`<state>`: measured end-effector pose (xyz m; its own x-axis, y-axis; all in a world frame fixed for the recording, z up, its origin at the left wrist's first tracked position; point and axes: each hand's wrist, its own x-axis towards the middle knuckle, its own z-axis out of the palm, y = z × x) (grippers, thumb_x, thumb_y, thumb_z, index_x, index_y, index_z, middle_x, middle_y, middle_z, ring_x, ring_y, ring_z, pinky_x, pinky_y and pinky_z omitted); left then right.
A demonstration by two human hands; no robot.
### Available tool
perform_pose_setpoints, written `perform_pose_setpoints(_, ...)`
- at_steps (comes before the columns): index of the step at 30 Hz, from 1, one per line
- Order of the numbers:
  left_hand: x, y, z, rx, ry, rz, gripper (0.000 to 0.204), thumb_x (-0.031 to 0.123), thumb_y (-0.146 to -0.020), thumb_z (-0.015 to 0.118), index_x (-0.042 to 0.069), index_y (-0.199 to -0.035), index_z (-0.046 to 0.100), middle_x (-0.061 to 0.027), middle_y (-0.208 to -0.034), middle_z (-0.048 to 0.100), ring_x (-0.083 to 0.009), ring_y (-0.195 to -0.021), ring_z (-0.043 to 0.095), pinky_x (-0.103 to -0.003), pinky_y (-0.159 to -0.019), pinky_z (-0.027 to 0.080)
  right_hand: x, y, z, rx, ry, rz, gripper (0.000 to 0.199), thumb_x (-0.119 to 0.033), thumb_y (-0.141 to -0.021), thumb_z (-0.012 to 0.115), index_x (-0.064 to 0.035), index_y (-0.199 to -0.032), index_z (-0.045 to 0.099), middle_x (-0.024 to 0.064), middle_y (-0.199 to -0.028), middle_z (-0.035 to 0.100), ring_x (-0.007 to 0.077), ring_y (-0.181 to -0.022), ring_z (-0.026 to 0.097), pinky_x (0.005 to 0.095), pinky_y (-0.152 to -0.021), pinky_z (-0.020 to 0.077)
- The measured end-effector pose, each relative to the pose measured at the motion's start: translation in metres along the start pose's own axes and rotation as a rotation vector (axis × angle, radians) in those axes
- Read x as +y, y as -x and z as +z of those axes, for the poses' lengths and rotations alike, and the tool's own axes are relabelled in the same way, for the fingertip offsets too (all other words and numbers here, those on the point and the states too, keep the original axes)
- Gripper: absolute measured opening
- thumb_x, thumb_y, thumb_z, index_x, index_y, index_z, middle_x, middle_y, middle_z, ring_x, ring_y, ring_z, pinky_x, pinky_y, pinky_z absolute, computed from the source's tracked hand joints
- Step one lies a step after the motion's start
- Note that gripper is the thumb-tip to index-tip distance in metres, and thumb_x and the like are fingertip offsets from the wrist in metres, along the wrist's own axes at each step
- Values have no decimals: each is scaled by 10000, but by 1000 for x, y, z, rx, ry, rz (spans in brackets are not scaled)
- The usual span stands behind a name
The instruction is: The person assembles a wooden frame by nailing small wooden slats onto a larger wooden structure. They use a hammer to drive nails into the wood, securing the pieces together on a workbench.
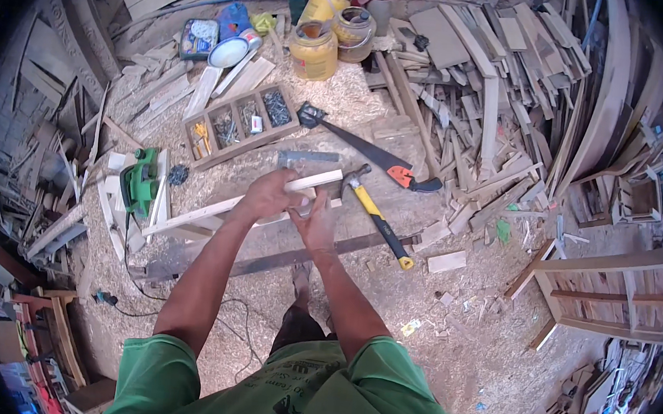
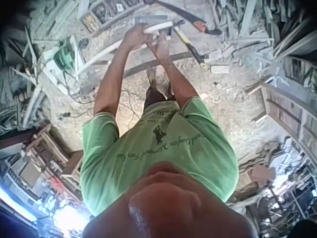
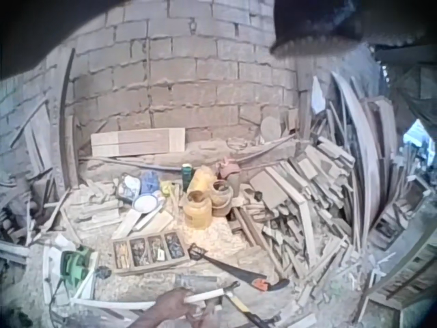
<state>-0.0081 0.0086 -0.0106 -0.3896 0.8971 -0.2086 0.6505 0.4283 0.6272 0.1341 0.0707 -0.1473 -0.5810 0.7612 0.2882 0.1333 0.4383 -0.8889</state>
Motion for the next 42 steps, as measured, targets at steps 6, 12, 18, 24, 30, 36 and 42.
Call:
perform_pose_setpoints(6,-3,-11,-7,-90,-42,23,637,339,-836,926,5,-1337,719,-229,-1227,766,-391,-1149,747,-469,-1010,575,-1,4,4,-9,1,50,876,-257,-815,971,2,-1483,467,288,-1299,653,514,-1188,662,555,-970,576)
perform_pose_setpoints(12,12,-25,-18,-257,-204,47,630,387,-853,892,6,-1326,722,-255,-1293,746,-435,-1228,712,-490,-1062,551,0,6,-4,-23,0,79,796,-221,-819,940,-31,-1439,479,268,-1243,659,506,-1157,664,564,-952,576)
perform_pose_setpoints(18,37,-28,-28,-325,-358,73,538,369,-899,871,13,-1278,731,-267,-1220,758,-464,-1167,719,-514,-1024,552,2,2,-4,-28,-18,76,774,-231,-819,934,-45,-1420,483,259,-1217,657,493,-1145,671,559,-929,583)
perform_pose_setpoints(24,23,-28,-23,-217,-478,118,549,359,-925,810,50,-1370,717,-231,-1295,750,-436,-1189,726,-515,-1058,565,0,-3,-1,-63,47,107,825,-290,-828,947,-33,-1449,469,270,-1234,658,499,-1120,678,562,-909,586)
perform_pose_setpoints(30,16,10,-14,73,-333,148,408,284,-952,778,80,-1303,735,-199,-1173,775,-407,-1073,758,-518,-957,587,-17,-11,-7,-38,32,101,777,-263,-827,955,-57,-1389,459,274,-1264,606,526,-1070,689,585,-858,602)
perform_pose_setpoints(36,-1,24,16,303,-85,-8,256,193,-944,794,94,-1178,764,-202,-1006,799,-398,-967,791,-491,-861,596,-16,-13,0,-57,-3,153,790,-379,-898,918,6,-1417,464,314,-1250,612,564,-1083,661,597,-886,581)
perform_pose_setpoints(42,-5,29,25,366,-86,62,289,188,-948,788,86,-1218,777,-214,-1016,798,-433,-962,773,-502,-870,596,-15,-6,3,5,23,107,684,-325,-889,919,-16,-1310,478,289,-1224,605,545,-1066,673,597,-872,589)
